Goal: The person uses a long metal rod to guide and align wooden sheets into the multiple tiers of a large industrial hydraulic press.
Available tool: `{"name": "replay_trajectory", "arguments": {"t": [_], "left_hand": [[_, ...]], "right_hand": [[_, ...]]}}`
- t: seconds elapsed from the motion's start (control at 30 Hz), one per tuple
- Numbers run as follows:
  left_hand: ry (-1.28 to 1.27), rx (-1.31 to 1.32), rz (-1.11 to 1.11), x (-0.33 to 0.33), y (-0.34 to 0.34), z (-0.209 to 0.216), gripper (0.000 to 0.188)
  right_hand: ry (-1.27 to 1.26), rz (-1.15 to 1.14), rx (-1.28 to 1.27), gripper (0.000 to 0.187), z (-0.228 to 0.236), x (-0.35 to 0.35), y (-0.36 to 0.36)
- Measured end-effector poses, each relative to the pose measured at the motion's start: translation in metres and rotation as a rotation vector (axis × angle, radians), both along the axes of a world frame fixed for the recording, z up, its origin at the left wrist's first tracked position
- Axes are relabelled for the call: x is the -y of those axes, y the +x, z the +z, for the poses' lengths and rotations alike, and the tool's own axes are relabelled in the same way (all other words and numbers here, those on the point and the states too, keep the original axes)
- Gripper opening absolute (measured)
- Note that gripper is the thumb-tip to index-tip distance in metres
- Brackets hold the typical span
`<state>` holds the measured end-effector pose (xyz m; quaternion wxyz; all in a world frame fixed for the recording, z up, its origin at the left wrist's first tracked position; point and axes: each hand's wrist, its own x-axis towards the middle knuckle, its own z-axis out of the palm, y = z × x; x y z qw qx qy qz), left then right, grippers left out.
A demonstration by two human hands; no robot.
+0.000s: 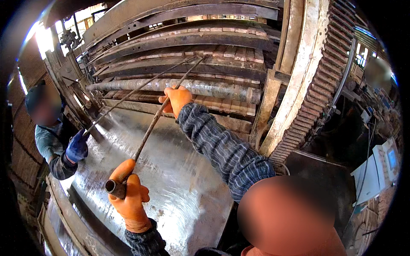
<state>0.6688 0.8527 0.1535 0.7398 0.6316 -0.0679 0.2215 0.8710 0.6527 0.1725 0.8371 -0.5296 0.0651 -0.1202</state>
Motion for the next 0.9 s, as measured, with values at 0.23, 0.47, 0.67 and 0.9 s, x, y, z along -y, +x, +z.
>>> {"name": "replay_trajectory", "arguments": {"t": [0.23,0.47,0.67,0.9], "left_hand": [[-0.057,-0.043,-0.013,-0.001,0.001,-0.006,0.029],[0.009,0.047,0.038,-0.005,0.001,-0.029,0.030],[-0.067,-0.047,-0.013,0.005,-0.006,-0.020,0.032],[0.050,0.093,0.072,0.000,-0.011,-0.037,0.028]], "right_hand": [[-0.007,-0.036,-0.017,0.017,-0.004,-0.001,0.001],[-0.012,0.024,0.076,0.026,-0.016,0.003,0.006],[0.005,-0.006,0.087,0.017,-0.019,0.005,-0.001],[0.063,0.019,0.155,0.024,-0.012,-0.005,-0.014]]}}
